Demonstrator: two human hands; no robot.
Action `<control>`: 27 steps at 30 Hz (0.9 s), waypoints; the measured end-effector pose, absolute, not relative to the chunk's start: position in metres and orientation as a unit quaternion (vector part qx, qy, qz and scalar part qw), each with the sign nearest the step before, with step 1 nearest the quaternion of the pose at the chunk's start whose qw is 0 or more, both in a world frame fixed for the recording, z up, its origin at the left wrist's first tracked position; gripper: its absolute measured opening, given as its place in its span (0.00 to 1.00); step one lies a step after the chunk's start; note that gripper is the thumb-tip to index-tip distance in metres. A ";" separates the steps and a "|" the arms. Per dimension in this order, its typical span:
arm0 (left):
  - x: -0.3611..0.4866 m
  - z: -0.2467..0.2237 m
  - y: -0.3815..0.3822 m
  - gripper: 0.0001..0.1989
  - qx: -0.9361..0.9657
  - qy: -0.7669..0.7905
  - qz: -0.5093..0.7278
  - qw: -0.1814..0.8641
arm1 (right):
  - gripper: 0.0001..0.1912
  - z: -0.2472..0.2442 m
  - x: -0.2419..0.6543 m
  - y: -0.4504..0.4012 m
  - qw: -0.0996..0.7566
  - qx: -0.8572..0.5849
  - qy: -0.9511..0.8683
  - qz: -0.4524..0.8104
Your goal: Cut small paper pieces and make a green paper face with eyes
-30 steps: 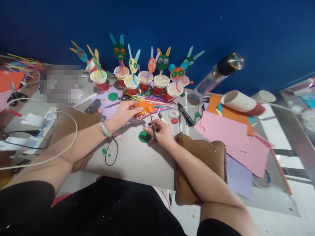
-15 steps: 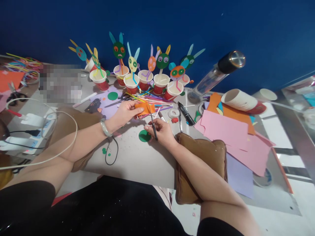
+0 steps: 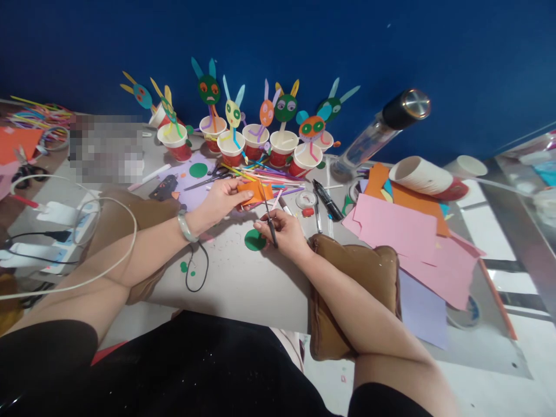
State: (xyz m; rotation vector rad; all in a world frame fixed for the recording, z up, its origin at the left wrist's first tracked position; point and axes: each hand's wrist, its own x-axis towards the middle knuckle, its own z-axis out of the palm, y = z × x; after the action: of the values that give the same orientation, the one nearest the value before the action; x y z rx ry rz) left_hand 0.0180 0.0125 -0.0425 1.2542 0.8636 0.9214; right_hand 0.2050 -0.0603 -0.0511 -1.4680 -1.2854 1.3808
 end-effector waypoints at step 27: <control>0.019 -0.036 0.011 0.05 0.531 0.394 0.398 0.636 | 0.28 -0.052 0.204 -0.061 0.374 -0.570 -0.487 0.546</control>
State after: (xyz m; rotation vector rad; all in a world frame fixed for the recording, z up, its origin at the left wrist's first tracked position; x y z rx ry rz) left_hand 0.0191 0.0109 -0.0361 1.2122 0.9000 0.9085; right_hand 0.2043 -0.0615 -0.0521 -1.4597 -1.2480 1.3976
